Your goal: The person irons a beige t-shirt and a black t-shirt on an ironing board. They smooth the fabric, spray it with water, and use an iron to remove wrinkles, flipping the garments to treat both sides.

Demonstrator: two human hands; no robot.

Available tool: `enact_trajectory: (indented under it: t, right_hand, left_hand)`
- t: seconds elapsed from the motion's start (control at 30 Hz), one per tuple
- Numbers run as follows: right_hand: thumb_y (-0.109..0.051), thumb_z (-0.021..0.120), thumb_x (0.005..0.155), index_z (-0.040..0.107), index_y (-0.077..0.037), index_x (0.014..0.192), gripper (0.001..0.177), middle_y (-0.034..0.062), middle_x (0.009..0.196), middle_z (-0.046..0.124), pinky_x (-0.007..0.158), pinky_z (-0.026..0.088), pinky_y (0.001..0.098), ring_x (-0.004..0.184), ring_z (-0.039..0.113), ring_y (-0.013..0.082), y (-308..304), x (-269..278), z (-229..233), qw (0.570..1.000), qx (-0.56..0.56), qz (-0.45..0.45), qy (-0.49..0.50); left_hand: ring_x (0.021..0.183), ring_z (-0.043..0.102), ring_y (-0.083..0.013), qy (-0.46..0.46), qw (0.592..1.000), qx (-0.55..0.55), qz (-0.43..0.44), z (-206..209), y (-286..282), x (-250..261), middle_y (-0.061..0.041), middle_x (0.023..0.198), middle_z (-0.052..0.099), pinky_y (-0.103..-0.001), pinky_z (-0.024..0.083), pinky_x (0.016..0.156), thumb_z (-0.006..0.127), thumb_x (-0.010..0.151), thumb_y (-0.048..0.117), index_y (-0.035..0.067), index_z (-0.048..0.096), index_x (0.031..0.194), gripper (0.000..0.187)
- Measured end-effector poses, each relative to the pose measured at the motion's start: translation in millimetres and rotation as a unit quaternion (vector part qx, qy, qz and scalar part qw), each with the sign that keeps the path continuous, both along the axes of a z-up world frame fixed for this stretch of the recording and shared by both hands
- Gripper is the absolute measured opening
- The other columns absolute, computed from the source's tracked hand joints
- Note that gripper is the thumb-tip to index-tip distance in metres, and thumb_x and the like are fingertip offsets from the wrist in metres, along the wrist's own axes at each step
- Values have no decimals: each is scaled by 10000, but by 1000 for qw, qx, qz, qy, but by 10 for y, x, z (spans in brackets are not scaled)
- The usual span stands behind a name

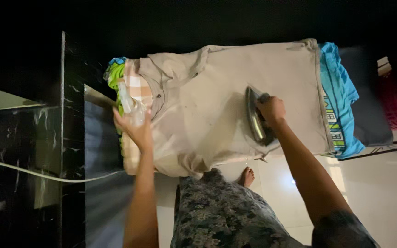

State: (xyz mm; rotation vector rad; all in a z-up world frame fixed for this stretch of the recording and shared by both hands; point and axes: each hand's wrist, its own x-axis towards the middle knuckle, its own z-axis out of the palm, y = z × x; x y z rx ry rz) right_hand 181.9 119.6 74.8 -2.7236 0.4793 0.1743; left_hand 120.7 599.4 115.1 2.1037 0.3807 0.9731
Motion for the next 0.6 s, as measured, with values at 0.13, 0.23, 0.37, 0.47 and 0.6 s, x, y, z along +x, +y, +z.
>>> enact_trajectory:
  t: [0.13, 0.23, 0.37, 0.47, 0.6]
  right_hand:
    - [-583, 711, 863, 762, -2, 963, 591, 250, 879, 740, 760, 587, 496, 811, 740, 412, -148, -574, 277, 999, 16, -5, 46]
    - [-581, 760, 842, 764, 25, 948, 615, 263, 902, 744, 774, 592, 493, 850, 734, 422, -264, -713, 338, 999, -23, 3, 44]
    - [-577, 783, 817, 776, -6, 974, 592, 260, 950, 744, 787, 583, 513, 883, 726, 426, -142, -304, 338, 998, -22, -35, 44]
    - [-578, 773, 812, 772, -18, 987, 587, 223, 982, 759, 788, 603, 502, 881, 757, 372, -161, 210, 287, 995, 12, -78, 63]
    - [-583, 819, 774, 768, -16, 977, 605, 234, 987, 736, 766, 585, 503, 885, 728, 395, -414, 494, 171, 996, -18, -80, -21]
  left_hand:
    - [1552, 323, -404, -44, 976, -181, -110, -229, -942, -677, -196, 1697, 232, -519, 513, 1140, 663, 952, 84, 81, 317, 1586, 723]
    - [1572, 352, -353, 224, 935, 128, -244, -474, -1575, -787, -100, 1663, 345, -557, 260, 1340, 710, 940, 158, 147, 400, 1546, 680]
    - [1552, 82, -412, 353, 851, 217, -322, -706, -2266, -667, -141, 1701, 87, -656, 42, 1203, 454, 991, 609, 239, 213, 1623, 770]
    - [1570, -48, -377, 448, 798, 232, -329, -805, -2392, -651, -107, 1720, -38, -635, -48, 1214, 297, 961, 735, 313, 108, 1651, 830]
    - [1568, -105, -360, 475, 776, 246, -334, -846, -2390, -642, -94, 1722, -125, -625, -81, 1208, 235, 970, 764, 313, 49, 1655, 841]
